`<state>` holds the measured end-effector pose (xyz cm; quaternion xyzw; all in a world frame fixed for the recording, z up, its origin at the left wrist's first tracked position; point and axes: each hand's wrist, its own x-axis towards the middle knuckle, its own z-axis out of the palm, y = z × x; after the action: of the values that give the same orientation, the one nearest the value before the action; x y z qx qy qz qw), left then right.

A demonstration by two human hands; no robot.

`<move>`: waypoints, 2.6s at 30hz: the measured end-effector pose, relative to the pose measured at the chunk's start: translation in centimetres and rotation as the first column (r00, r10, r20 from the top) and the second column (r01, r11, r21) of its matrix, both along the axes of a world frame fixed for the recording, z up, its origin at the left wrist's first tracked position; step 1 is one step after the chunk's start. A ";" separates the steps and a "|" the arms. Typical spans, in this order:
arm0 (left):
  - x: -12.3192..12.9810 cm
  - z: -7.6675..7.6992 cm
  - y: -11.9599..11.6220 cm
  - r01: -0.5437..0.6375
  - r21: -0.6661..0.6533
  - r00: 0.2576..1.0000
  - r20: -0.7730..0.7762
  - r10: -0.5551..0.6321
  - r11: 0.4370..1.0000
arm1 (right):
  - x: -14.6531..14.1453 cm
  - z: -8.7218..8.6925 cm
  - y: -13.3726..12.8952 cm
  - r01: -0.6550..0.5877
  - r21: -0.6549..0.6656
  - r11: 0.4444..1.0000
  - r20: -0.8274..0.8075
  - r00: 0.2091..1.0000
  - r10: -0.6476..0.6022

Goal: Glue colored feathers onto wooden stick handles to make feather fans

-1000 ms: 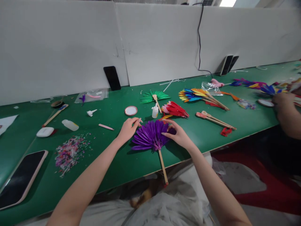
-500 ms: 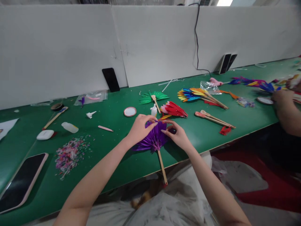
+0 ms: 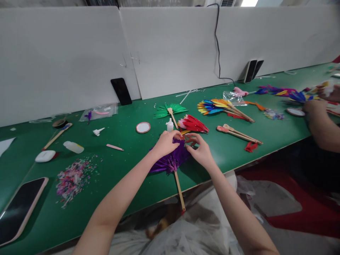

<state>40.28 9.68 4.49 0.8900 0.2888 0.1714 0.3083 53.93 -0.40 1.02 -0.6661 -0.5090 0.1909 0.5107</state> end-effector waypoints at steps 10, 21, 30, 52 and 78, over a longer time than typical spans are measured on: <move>0.1 -0.2 0.0 0.045 0.004 0.996 0.072 -0.045 0.999 | -0.2 0.3 0.6 0.045 -0.092 0.995 0.052 0.998 -0.041; -0.1 -0.3 -0.1 0.039 0.027 0.997 0.066 -0.041 0.999 | 0.2 0.7 -0.2 0.122 -0.141 0.982 0.080 0.991 -0.111; 0.1 0.2 -0.3 0.092 -0.018 0.991 0.098 -0.090 0.996 | 0.2 0.8 -0.4 0.126 -0.147 0.981 0.092 0.989 -0.113; 0.0 -0.1 0.1 -0.010 0.071 0.997 0.077 0.005 0.997 | 0.3 1.1 -1.0 0.152 -0.175 0.973 0.187 0.975 -0.118; -0.4 0.0 0.2 0.036 0.201 0.999 0.032 -0.043 0.979 | -0.1 1.5 -3.4 0.133 0.023 0.991 0.430 0.893 -0.130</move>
<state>39.87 9.85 4.53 0.9189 0.2467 0.2093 0.2259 53.86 -3.82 2.54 -0.7265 -0.5622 0.0060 0.3950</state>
